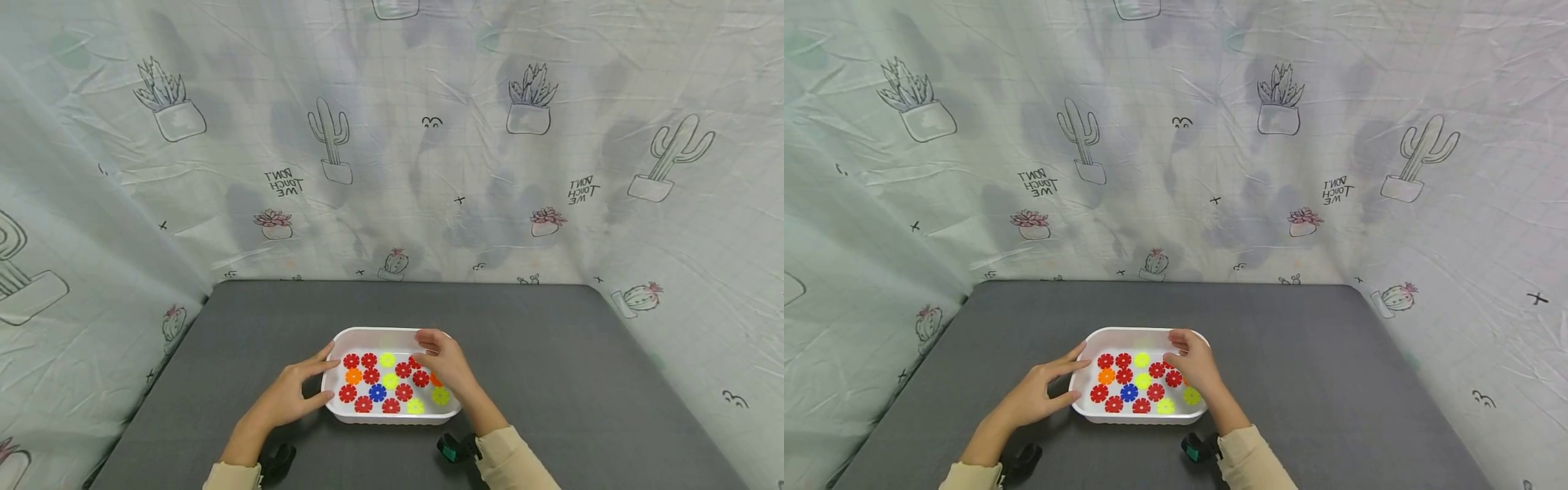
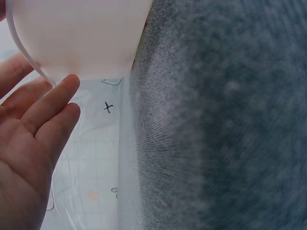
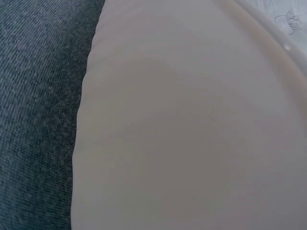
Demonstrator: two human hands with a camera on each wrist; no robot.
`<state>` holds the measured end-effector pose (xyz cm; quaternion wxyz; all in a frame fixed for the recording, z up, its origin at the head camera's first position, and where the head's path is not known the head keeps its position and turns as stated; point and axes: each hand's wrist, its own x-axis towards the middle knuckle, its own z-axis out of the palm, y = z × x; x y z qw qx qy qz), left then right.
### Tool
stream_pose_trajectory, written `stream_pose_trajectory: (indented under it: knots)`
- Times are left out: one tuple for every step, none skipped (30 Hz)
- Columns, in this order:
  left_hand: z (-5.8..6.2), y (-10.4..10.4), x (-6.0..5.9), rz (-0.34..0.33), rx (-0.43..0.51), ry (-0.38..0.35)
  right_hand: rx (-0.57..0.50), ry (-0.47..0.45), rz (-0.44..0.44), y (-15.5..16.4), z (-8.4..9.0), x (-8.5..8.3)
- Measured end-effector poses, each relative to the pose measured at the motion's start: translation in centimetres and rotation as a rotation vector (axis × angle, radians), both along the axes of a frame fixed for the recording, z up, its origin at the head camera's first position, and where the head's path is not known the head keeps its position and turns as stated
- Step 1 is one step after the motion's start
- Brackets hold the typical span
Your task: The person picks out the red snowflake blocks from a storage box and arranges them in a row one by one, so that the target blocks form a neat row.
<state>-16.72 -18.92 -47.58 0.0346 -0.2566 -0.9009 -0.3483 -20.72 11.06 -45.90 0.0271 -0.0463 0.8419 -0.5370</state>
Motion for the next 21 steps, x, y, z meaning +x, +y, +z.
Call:
stream_pose_trajectory:
  knots:
    - [0.0,0.0,0.0,0.003,0.003,-0.007,0.007,-0.006,-0.002,-0.1,-0.1,-0.1]
    - [0.0,0.0,0.0,0.006,0.005,-0.015,0.014,-0.015,-0.007,-0.1,-0.2,-0.3]
    - [-0.1,0.0,0.0,0.009,0.006,-0.024,0.024,-0.02,-0.01,-0.2,-0.2,-0.4]
    - [-0.1,0.0,0.0,0.012,0.005,-0.03,0.033,-0.023,-0.01,-0.2,-0.3,-0.5]
    - [-0.1,-0.1,0.0,0.017,0.003,-0.037,0.042,-0.027,-0.012,-0.3,-0.3,-0.5]
    - [-0.1,-0.1,0.0,0.018,0.001,-0.041,0.05,-0.031,-0.014,-0.4,-0.4,-0.6]
    - [-0.1,-0.1,0.0,0.021,0.001,-0.044,0.056,-0.039,-0.019,-0.5,-0.4,-0.7]
    - [-0.1,-0.1,0.0,0.019,-0.002,-0.039,0.067,-0.044,-0.021,-0.5,-0.4,-0.7]
    - [-0.1,-0.1,0.0,0.02,-0.006,-0.036,0.079,-0.045,-0.021,-0.6,-0.4,-0.8]
    - [-0.1,-0.1,0.0,0.018,-0.006,-0.03,0.089,-0.048,-0.022,-0.7,-0.4,-0.8]
    - [-0.1,-0.1,0.0,0.015,-0.006,-0.024,0.1,-0.056,-0.027,-0.7,-0.4,-0.8]
    - [-0.1,-0.1,0.0,0.013,-0.008,-0.02,0.115,-0.055,-0.025,-0.8,-0.5,-0.9]
    - [-0.2,-0.1,0.0,0.015,-0.01,-0.018,0.131,-0.052,-0.024,-0.8,-0.5,-0.9]
    - [-0.2,-0.1,0.0,0.013,-0.013,-0.014,0.148,-0.044,-0.022,-0.8,-0.6,-1.0]
    - [-0.2,-0.1,-0.1,0.013,-0.014,-0.013,0.163,-0.034,-0.02,-0.9,-0.7,-1.0]
    - [-0.2,-0.1,-0.1,0.011,-0.016,-0.007,0.178,-0.025,-0.019,-0.9,-0.8,-1.1]
    - [-0.2,-0.1,-0.1,0.011,-0.022,-0.003,0.197,-0.015,-0.019,-0.9,-0.8,-1.1]
    - [-0.2,-0.1,-0.2,0.01,-0.026,0.0,0.216,-0.001,-0.016,-0.8,-0.9,-1.2]
    - [-0.2,-0.1,-0.2,0.001,-0.035,0.014,0.234,0.01,-0.016,-0.8,-0.9,-1.2]
    - [-0.2,0.0,-0.3,-0.002,-0.041,0.019,0.248,0.013,-0.018,-0.8,-0.9,-1.3]
    - [-0.2,0.0,-0.3,-0.004,-0.045,0.023,0.264,0.013,-0.02,-0.8,-1.0,-1.3]
